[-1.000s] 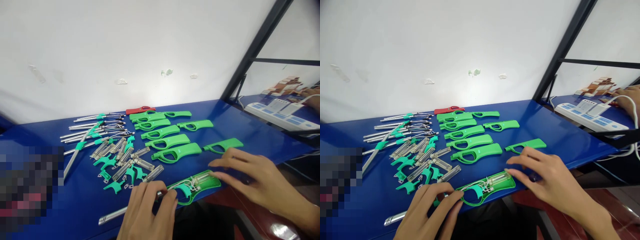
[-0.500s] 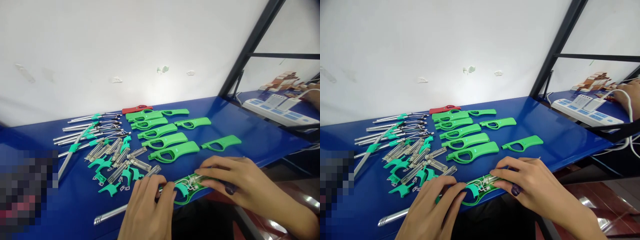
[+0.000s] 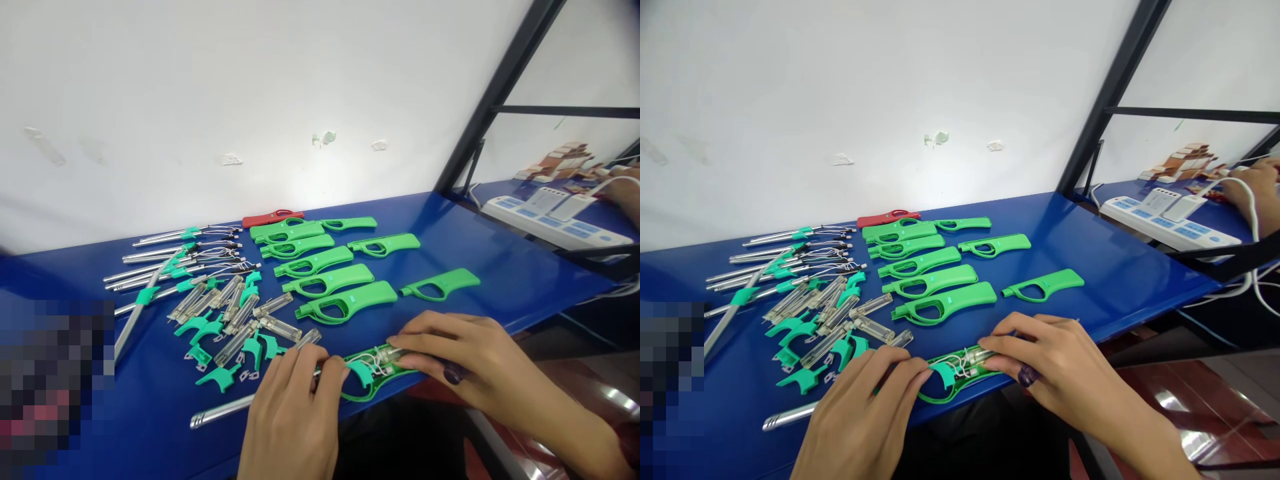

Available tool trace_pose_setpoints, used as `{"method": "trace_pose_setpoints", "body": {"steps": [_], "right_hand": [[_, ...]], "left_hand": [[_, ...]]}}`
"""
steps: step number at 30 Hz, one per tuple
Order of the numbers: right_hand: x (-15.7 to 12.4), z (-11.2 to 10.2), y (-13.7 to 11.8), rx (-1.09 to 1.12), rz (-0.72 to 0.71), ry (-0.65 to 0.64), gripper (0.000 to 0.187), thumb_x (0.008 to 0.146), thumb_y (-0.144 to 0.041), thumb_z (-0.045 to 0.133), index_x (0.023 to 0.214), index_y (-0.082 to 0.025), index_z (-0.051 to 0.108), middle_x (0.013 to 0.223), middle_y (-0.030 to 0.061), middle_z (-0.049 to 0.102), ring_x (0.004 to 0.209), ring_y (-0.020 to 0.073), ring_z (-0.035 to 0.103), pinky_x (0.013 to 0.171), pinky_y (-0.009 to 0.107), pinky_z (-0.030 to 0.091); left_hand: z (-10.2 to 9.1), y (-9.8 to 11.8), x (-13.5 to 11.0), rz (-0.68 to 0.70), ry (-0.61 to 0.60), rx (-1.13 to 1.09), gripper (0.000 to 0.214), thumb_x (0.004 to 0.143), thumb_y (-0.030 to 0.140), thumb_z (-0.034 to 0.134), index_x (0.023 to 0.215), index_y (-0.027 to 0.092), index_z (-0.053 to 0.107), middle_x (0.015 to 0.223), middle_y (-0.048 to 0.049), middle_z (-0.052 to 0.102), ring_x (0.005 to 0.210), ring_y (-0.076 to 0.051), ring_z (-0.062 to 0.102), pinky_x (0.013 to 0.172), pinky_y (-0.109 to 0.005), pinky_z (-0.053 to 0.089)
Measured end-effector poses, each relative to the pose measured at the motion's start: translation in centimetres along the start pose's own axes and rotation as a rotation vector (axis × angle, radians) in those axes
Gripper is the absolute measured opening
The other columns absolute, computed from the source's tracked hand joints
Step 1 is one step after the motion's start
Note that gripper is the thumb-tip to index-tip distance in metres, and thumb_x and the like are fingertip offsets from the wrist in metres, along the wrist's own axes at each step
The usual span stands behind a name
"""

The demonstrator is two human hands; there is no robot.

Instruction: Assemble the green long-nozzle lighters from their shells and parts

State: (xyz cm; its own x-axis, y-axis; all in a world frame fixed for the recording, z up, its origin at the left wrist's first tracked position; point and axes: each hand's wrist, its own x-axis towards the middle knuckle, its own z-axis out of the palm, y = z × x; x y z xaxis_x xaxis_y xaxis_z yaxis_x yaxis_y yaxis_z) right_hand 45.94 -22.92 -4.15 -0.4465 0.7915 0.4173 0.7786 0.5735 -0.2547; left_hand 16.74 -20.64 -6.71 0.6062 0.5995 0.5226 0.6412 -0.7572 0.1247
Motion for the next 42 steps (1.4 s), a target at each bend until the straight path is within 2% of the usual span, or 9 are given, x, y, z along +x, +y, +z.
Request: {"method": "trace_pose_setpoints", "body": {"steps": [4,12,18,24,27,30,33,37,42], "right_hand": [[0.1,0.2,0.0,0.015,0.015,0.026,0.018,0.111,-0.032,0.065,0.125,-0.032,0.075,0.109,0.0010,0.081,0.082,0.0150,0.078,0.073,0.027,0.060],[-0.1,0.5,-0.2,0.048,0.060,0.033,0.017,0.111,-0.032,0.064,0.123,-0.032,0.076,0.108,0.0009,0.081,0.084,0.0154,0.079,0.074,0.027,0.061],[-0.2,0.5,-0.2,0.086,0.059,0.037,0.017,0.111,-0.031,0.065,0.122,-0.030,0.077,0.107,0.0013,0.080,0.087,0.0145,0.079,0.074,0.025,0.061],[0.0,0.6,-0.2,0.091,0.046,0.051,0.016,0.111,-0.029,0.065,0.119,-0.028,0.078,0.105,0.0034,0.081,0.086,0.0162,0.080,0.073,0.024,0.063],[0.1,0.6,-0.2,0.085,0.023,0.066,0.017,0.111,-0.030,0.064,0.119,-0.028,0.078,0.104,0.0040,0.081,0.085,0.0163,0.081,0.072,0.024,0.063],[0.1,0.6,-0.1,0.088,0.013,0.078,0.016,0.111,-0.030,0.065,0.119,-0.029,0.078,0.103,0.0032,0.081,0.084,0.0157,0.081,0.072,0.023,0.063],[0.1,0.6,-0.1,0.089,0.018,0.069,0.016,0.110,-0.030,0.065,0.121,-0.029,0.077,0.104,0.0027,0.081,0.085,0.0155,0.081,0.073,0.022,0.063],[0.1,0.7,0.0,0.085,0.010,0.066,0.016,0.110,-0.029,0.065,0.121,-0.029,0.077,0.105,0.0026,0.080,0.087,0.0148,0.081,0.074,0.022,0.063],[0.0,0.6,-0.1,0.073,0.021,0.061,0.023,0.111,-0.031,0.063,0.130,-0.031,0.077,0.103,0.0027,0.078,0.080,0.0143,0.079,0.069,0.023,0.061]], "left_hand": [[-0.1,1.1,0.2,-0.092,0.054,0.021,0.024,0.110,0.007,0.049,0.117,0.020,0.069,0.106,-0.0060,0.072,0.096,-0.027,0.070,0.081,-0.043,0.056],[-0.2,1.5,-0.2,-0.084,0.094,0.065,0.035,0.112,0.003,0.039,0.126,0.020,0.066,0.116,-0.0058,0.076,0.103,-0.026,0.071,0.097,-0.045,0.051],[-1.0,1.2,-0.7,-0.093,0.056,0.020,0.026,0.113,0.009,0.046,0.127,0.021,0.064,0.116,-0.0037,0.077,0.103,-0.024,0.074,0.093,-0.041,0.054],[-3.6,-1.2,-0.5,0.021,0.090,0.111,0.019,0.111,0.013,0.054,0.124,0.020,0.066,0.111,-0.0034,0.078,0.101,-0.023,0.073,0.092,-0.038,0.054],[-5.0,-3.0,0.0,-0.076,0.147,0.158,0.014,0.115,0.020,0.051,0.116,0.023,0.065,0.103,-0.0005,0.077,0.095,-0.022,0.070,0.092,-0.036,0.051],[-6.0,-5.1,0.3,-0.221,0.194,0.220,0.017,0.116,0.031,0.050,0.109,0.026,0.065,0.098,0.0015,0.076,0.091,-0.021,0.070,0.082,-0.034,0.050],[-6.4,-7.1,0.1,-0.310,0.196,0.283,0.020,0.114,0.035,0.051,0.102,0.027,0.065,0.095,-0.0003,0.075,0.087,-0.024,0.070,0.071,-0.036,0.047],[-6.4,-8.6,-0.6,-0.315,0.148,0.343,0.020,0.111,0.034,0.050,0.099,0.028,0.066,0.087,-0.0009,0.074,0.080,-0.027,0.068,0.062,-0.036,0.044],[-6.0,-8.4,-0.9,-0.316,0.110,0.360,0.028,0.112,0.031,0.045,0.099,0.025,0.069,0.090,-0.0059,0.075,0.083,-0.031,0.068,0.070,-0.042,0.049]]}}
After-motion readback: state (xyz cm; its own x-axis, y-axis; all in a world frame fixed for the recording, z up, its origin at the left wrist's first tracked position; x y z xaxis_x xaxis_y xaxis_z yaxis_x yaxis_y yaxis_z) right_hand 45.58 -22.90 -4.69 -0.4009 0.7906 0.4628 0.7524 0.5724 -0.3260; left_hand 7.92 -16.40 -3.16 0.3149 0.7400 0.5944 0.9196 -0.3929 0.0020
